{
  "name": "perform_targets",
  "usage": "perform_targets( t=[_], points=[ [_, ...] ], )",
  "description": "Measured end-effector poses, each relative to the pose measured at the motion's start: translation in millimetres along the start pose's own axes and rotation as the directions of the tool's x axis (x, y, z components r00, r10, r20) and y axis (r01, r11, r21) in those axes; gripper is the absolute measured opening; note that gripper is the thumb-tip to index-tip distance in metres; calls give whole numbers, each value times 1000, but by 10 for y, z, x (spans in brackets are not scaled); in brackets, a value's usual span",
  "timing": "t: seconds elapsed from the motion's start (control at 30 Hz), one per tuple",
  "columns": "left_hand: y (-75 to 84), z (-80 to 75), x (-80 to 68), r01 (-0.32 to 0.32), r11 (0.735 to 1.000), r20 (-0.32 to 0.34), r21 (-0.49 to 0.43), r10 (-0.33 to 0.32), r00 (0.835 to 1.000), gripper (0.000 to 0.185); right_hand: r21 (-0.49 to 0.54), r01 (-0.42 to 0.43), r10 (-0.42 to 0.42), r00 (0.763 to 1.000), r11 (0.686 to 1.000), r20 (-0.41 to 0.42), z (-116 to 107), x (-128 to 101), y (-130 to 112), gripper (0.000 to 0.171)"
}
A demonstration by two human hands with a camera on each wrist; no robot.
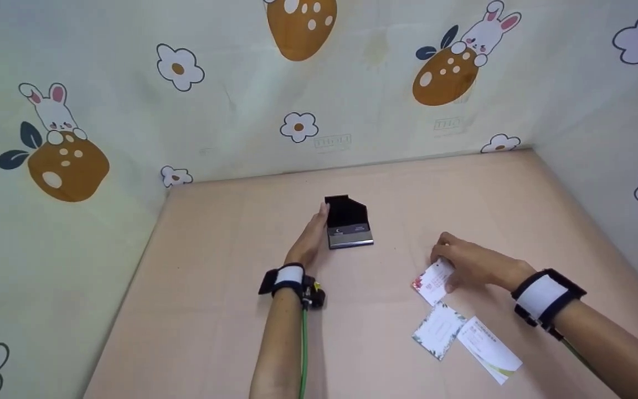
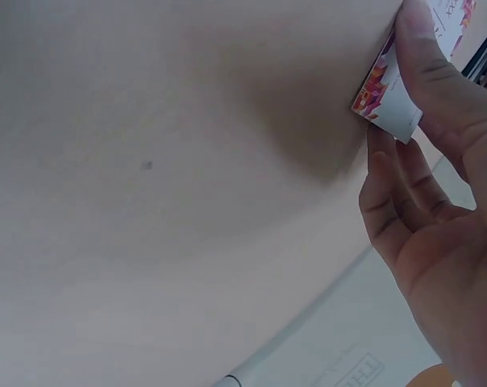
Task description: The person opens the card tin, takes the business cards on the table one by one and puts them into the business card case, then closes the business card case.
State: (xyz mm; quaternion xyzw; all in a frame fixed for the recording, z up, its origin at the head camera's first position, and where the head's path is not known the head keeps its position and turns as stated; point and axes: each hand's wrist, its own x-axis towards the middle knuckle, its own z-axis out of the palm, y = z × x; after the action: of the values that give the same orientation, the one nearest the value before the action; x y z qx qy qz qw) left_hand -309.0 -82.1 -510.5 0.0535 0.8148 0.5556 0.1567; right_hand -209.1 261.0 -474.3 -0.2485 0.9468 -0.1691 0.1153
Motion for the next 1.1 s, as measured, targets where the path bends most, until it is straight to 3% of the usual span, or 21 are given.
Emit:
perform_targets(
  t=[0.2, 0.4, 0.57, 0.73, 1.1],
  points=[
    [0, -24, -2, 1, 1000, 10, 22, -1, 1000, 78, 2, 3, -3, 1000, 1000, -10, 12, -8, 6, 51],
    [17, -49, 21, -11, 1000, 13, 15, 11, 1000, 77, -34, 113, -114, 992, 993, -45, 2, -10, -33, 48],
    [21, -43, 17, -5, 1000, 18, 5, 4, 1000, 76, 30, 188, -187, 981, 982, -43, 17, 35, -25, 37],
    [13, -31, -3, -12, 1000, 18, 8, 12, 1000, 77, 142, 160, -159, 987, 977, -15, -13, 85, -13, 30],
    [5, -13, 4, -31, 999, 25, -9, 31, 999, 76, 251, 84, -66, 995, 964, -80, -87, 291, -85, 28]
  ],
)
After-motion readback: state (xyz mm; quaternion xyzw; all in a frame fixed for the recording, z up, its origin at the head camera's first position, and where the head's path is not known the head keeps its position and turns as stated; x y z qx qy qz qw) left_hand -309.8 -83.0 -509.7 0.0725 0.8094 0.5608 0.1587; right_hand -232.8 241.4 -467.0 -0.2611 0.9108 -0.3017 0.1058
